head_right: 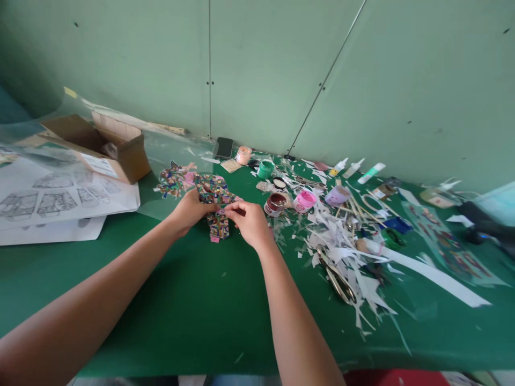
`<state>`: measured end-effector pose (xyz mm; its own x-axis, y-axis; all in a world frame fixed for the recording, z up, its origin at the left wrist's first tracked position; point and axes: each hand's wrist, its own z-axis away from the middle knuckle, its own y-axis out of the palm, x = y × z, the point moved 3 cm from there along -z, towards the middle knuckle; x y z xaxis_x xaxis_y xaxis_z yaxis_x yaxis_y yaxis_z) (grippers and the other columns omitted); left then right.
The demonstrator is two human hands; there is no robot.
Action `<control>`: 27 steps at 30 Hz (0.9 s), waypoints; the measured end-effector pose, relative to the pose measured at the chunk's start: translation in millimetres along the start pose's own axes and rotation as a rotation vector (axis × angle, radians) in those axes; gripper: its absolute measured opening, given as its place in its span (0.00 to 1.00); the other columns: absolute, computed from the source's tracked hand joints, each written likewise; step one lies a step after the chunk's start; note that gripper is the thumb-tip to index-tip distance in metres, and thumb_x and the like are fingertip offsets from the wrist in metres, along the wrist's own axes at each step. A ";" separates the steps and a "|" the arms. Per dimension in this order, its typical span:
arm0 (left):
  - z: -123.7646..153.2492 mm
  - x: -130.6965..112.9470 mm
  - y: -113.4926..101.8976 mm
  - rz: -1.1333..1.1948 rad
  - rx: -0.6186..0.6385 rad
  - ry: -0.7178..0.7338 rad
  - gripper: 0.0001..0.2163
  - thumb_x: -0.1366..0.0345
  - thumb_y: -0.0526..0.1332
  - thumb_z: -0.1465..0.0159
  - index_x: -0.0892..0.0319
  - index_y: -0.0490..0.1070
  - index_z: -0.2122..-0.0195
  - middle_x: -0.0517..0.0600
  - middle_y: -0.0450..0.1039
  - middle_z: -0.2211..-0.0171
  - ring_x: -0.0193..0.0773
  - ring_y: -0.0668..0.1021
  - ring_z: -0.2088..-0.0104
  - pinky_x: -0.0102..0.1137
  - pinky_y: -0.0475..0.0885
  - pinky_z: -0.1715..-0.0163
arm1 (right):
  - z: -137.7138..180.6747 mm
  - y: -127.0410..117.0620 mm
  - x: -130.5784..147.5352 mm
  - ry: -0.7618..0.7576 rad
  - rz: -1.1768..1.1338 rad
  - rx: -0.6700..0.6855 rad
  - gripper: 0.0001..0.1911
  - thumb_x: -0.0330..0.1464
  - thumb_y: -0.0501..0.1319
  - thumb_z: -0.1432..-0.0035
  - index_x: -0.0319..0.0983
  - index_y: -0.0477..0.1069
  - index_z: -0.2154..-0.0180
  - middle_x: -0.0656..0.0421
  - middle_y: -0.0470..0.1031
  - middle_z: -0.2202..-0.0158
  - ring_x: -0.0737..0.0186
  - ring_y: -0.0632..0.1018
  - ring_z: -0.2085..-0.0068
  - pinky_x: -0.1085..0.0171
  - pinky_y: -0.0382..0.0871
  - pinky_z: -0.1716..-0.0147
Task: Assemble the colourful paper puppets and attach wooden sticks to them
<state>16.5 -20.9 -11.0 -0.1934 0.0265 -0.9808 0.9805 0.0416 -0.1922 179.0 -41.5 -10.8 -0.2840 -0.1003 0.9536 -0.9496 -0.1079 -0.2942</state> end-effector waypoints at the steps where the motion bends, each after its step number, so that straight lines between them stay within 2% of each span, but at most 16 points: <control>1: 0.3 -0.5 -0.3 0.005 -0.015 -0.003 0.14 0.67 0.67 0.57 0.61 0.71 0.67 0.49 0.76 0.69 0.40 0.76 0.68 0.32 0.70 0.66 | -0.4 -0.6 -1.1 -0.004 0.012 -0.010 0.07 0.35 0.64 0.51 0.39 0.77 0.70 0.61 0.77 0.73 0.67 0.72 0.75 0.67 0.68 0.76; 7: 0.9 -2.5 0.8 0.117 0.000 0.034 0.13 0.68 0.67 0.57 0.59 0.68 0.70 0.45 0.73 0.72 0.35 0.73 0.71 0.30 0.68 0.67 | -1.0 -0.4 -7.7 0.089 -0.074 -0.021 0.09 0.35 0.65 0.53 0.38 0.78 0.68 0.59 0.78 0.70 0.66 0.73 0.72 0.65 0.71 0.72; 12: 1.7 -2.7 1.1 0.074 -0.002 0.047 0.11 0.69 0.66 0.56 0.59 0.68 0.70 0.46 0.73 0.71 0.35 0.73 0.70 0.31 0.67 0.67 | -0.3 2.6 -6.0 0.136 -0.174 -0.019 0.06 0.32 0.65 0.54 0.38 0.76 0.70 0.61 0.75 0.74 0.67 0.72 0.73 0.68 0.70 0.75; 16: 2.9 -3.5 0.1 0.018 -0.028 0.031 0.11 0.67 0.66 0.55 0.60 0.69 0.70 0.47 0.74 0.71 0.37 0.74 0.70 0.31 0.67 0.67 | 0.2 3.4 -3.8 0.129 -0.150 -0.024 0.06 0.32 0.64 0.53 0.38 0.76 0.70 0.60 0.76 0.73 0.67 0.73 0.72 0.68 0.70 0.75; 22: 1.6 -3.7 3.3 0.114 0.032 0.066 0.12 0.68 0.66 0.56 0.60 0.69 0.70 0.46 0.74 0.72 0.35 0.74 0.71 0.30 0.68 0.67 | -0.7 4.5 -7.5 0.122 -0.104 -0.020 0.06 0.33 0.63 0.51 0.39 0.77 0.69 0.61 0.77 0.72 0.67 0.73 0.74 0.66 0.70 0.73; 27: 4.1 -7.0 4.0 0.155 0.032 0.022 0.12 0.69 0.67 0.57 0.59 0.67 0.70 0.44 0.72 0.74 0.33 0.73 0.73 0.30 0.68 0.68 | -2.1 4.9 -10.0 0.051 -0.041 -0.037 0.08 0.35 0.63 0.51 0.38 0.77 0.69 0.60 0.77 0.74 0.65 0.74 0.74 0.65 0.69 0.72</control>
<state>21.9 -25.1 -5.0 -0.0401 0.0518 -0.9979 0.9992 0.0031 -0.0400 176.9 -38.9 -21.7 -0.2498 -0.0457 0.9672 -0.9647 -0.0740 -0.2527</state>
